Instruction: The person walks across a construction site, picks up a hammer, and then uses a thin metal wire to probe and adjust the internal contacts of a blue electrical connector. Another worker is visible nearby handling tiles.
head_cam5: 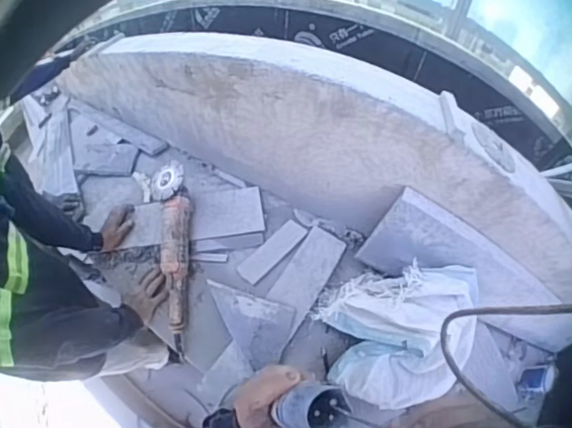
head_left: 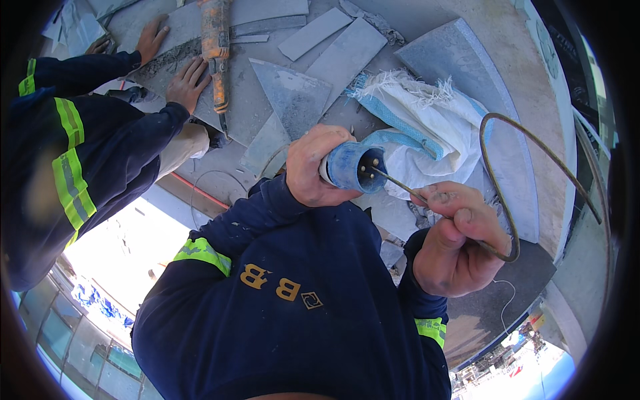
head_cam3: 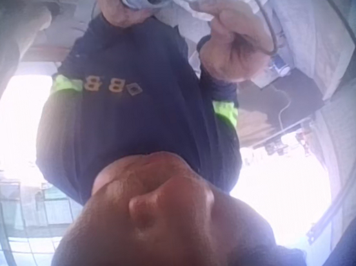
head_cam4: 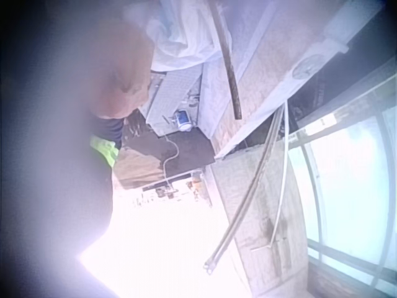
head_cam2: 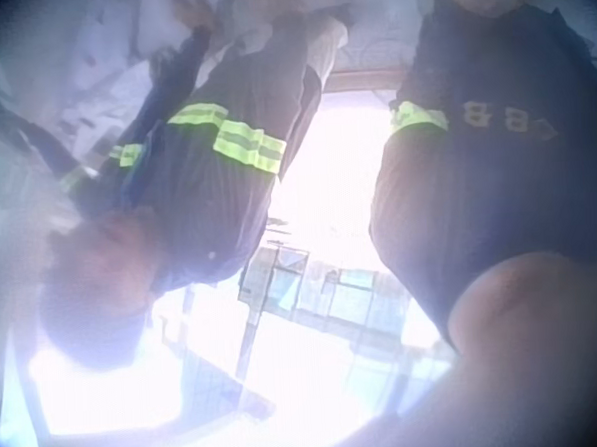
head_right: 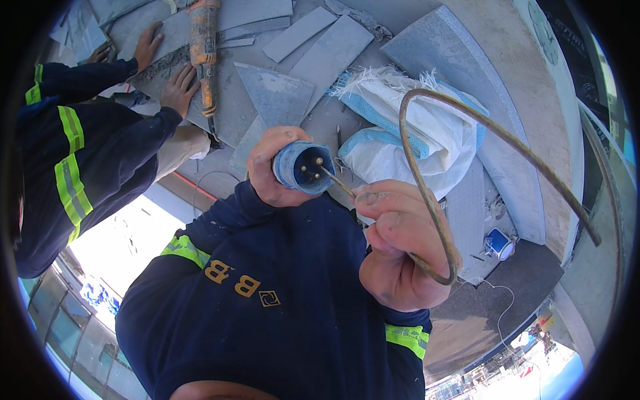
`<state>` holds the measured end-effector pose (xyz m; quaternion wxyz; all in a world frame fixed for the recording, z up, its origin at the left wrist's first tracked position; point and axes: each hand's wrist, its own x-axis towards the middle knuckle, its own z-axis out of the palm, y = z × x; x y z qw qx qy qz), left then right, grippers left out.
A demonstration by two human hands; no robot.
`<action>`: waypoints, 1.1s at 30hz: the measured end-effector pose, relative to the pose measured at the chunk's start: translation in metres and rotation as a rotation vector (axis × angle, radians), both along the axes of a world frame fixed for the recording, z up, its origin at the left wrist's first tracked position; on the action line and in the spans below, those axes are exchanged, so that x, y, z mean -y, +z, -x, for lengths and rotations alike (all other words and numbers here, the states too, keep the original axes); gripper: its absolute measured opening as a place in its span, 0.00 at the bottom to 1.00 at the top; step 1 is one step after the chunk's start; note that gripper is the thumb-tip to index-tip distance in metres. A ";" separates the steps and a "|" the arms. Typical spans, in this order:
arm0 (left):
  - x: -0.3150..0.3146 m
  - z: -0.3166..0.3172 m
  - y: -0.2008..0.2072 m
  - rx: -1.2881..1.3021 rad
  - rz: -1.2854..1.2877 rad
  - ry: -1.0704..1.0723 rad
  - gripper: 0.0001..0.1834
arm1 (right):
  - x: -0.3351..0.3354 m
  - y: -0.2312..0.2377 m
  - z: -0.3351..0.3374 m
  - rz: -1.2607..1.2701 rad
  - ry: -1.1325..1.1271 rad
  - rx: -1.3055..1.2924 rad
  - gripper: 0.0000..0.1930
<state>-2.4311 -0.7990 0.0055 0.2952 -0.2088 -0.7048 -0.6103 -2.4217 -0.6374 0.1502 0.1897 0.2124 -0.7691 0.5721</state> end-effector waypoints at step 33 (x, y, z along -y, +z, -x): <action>-0.001 -0.001 -0.005 0.066 -0.007 -0.018 0.42 | 0.004 -0.012 0.024 0.182 0.005 0.020 0.13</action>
